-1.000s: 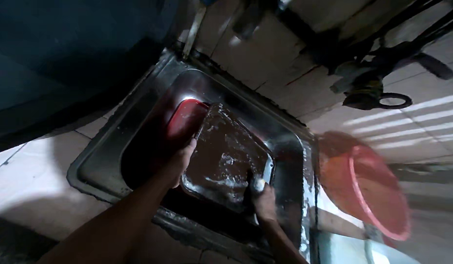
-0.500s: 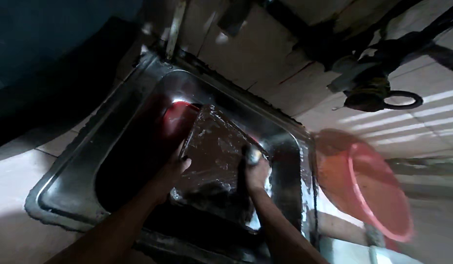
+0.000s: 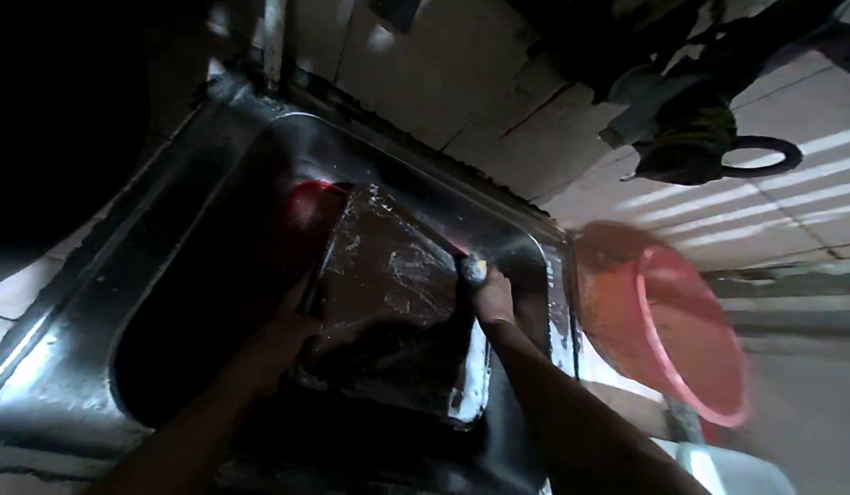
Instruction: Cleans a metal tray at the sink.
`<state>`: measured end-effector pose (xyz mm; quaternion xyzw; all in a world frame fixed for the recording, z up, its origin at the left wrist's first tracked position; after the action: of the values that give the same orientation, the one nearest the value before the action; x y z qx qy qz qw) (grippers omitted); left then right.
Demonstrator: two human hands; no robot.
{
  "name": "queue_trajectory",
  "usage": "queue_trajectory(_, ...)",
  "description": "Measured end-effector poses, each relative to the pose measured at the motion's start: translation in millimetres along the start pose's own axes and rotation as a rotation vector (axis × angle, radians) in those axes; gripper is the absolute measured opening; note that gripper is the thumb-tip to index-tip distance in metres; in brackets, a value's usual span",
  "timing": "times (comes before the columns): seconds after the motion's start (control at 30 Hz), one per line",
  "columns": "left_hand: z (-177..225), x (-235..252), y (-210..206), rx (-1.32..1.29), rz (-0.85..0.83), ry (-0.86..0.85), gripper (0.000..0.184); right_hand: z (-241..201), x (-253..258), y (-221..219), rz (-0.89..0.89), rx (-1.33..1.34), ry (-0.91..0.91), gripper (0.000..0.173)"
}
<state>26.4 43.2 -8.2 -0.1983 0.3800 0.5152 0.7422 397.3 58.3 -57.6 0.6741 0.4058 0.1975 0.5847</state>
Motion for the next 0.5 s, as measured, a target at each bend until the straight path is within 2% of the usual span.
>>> queue_trajectory(0.17,1.3,-5.9,-2.1,0.028,0.032,-0.069,0.075,-0.7,-0.5,8.1,-0.161,-0.211,-0.230,0.051)
queue_trajectory(0.23,-1.4,-6.4,-2.4,0.018,0.048,-0.138,0.073,0.3,-12.9,6.3,-0.237,-0.312,-0.257,0.049)
queue_trajectory(0.37,-10.1,0.8,-2.5,-0.033,0.016,-0.290,0.076,10.0,-71.5,3.4,-0.402,-0.413,-0.279,0.044)
queue_trajectory(0.5,-8.9,1.2,-4.3,-0.154,0.023,-0.297,0.077,13.1,-137.4,10.4,-0.602,-0.457,-0.301,0.045)
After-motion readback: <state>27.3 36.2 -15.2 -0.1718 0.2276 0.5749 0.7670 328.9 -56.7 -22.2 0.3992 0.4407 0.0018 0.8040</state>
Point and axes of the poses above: each hand's wrist, its own x-axis towards the middle knuckle, its own y-axis out of the back of the hand, z = x × y, the point moved 2 cm from there along x, towards the middle knuckle, and after that the axes turned 7 degrees about x, right-handed, at the moved point
